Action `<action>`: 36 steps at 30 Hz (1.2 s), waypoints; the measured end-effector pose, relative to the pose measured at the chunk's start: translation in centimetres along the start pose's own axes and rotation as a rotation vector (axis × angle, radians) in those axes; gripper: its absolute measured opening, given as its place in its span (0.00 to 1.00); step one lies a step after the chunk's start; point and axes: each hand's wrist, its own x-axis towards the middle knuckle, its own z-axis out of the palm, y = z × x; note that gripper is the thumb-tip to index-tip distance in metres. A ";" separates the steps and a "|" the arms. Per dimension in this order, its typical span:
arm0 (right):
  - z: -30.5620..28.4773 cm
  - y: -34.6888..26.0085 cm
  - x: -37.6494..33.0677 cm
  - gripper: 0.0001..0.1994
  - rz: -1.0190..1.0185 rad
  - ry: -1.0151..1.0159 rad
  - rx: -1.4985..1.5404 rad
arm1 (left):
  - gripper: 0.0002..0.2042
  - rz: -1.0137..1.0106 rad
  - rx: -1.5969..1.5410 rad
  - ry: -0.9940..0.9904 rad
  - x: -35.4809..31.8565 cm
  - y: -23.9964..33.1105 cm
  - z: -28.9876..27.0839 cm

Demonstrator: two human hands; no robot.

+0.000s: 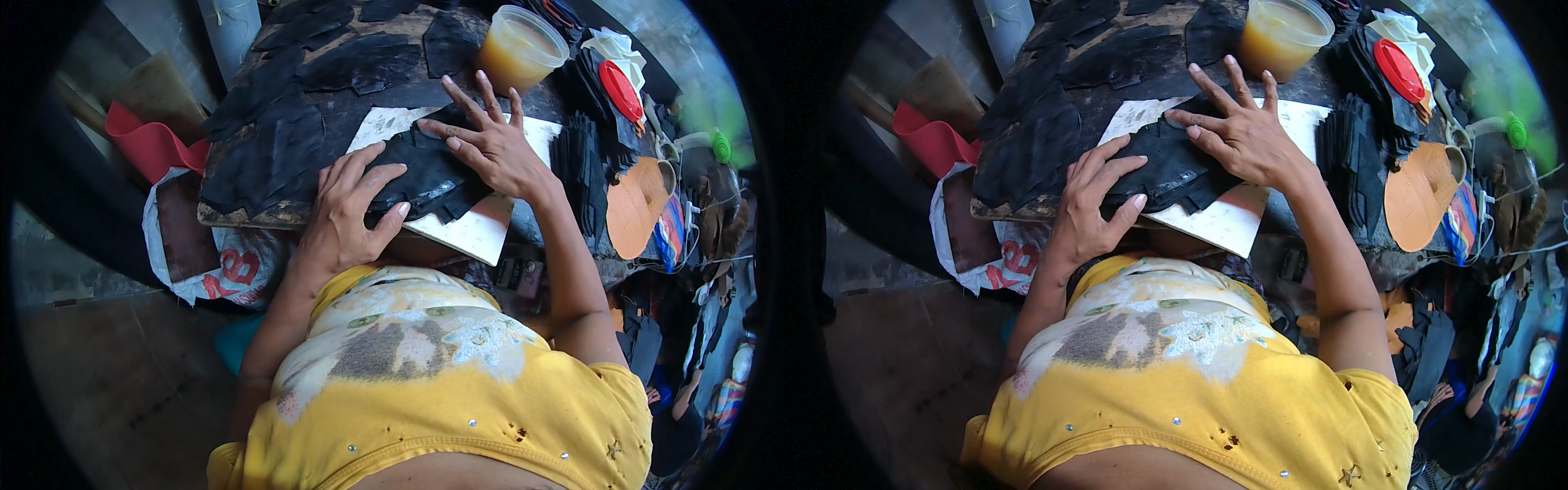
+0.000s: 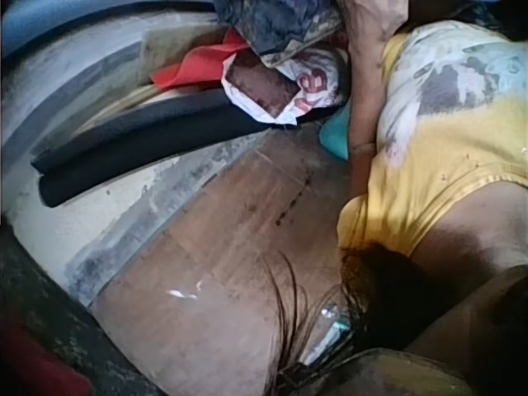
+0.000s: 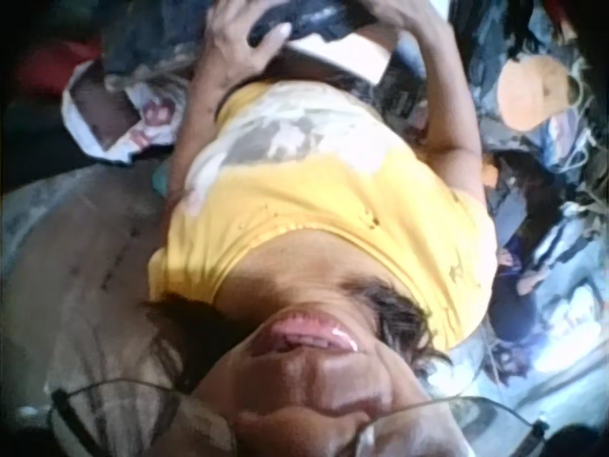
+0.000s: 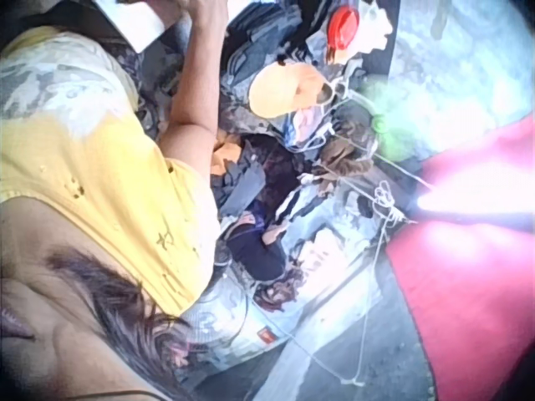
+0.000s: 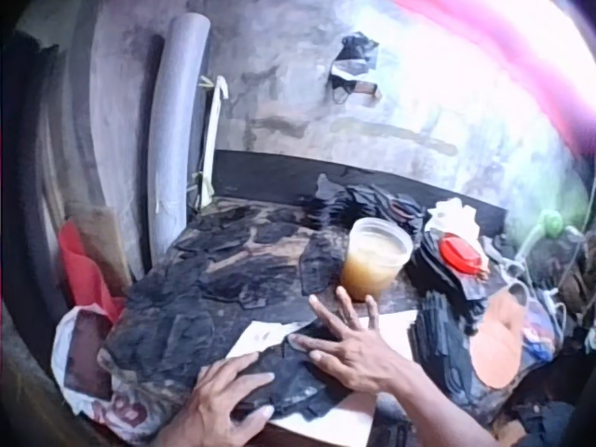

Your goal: The person repeatedly rubs a small black leather piece with both hands on a white board. They periodically dip the leather into a container of yellowish liquid and continue rubbing. The leather is handled one at a time and placed back on the board after each treatment.

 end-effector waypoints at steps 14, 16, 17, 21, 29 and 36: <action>-1.0 2.0 -3.7 0.32 0.156 0.224 0.759 | 0.17 0.027 0.057 0.065 0.4 0.2 1.6; 0.1 1.3 -3.6 0.32 0.200 0.113 0.415 | 0.18 0.033 0.060 0.056 0.7 0.4 1.7; 0.9 0.5 -3.6 0.30 0.225 0.114 0.300 | 0.18 0.031 0.060 0.053 0.7 0.4 1.7; 1.8 -1.8 -3.9 0.30 0.233 0.212 -0.039 | 0.20 0.040 0.061 0.045 0.1 0.4 1.6; 0.7 -0.5 -5.1 0.27 0.225 0.210 0.008 | 0.21 0.063 0.051 0.064 0.1 -0.1 1.9; 3.3 3.3 -3.0 0.27 0.200 0.250 -0.182 | 0.21 0.047 0.013 0.040 -0.1 -0.3 1.5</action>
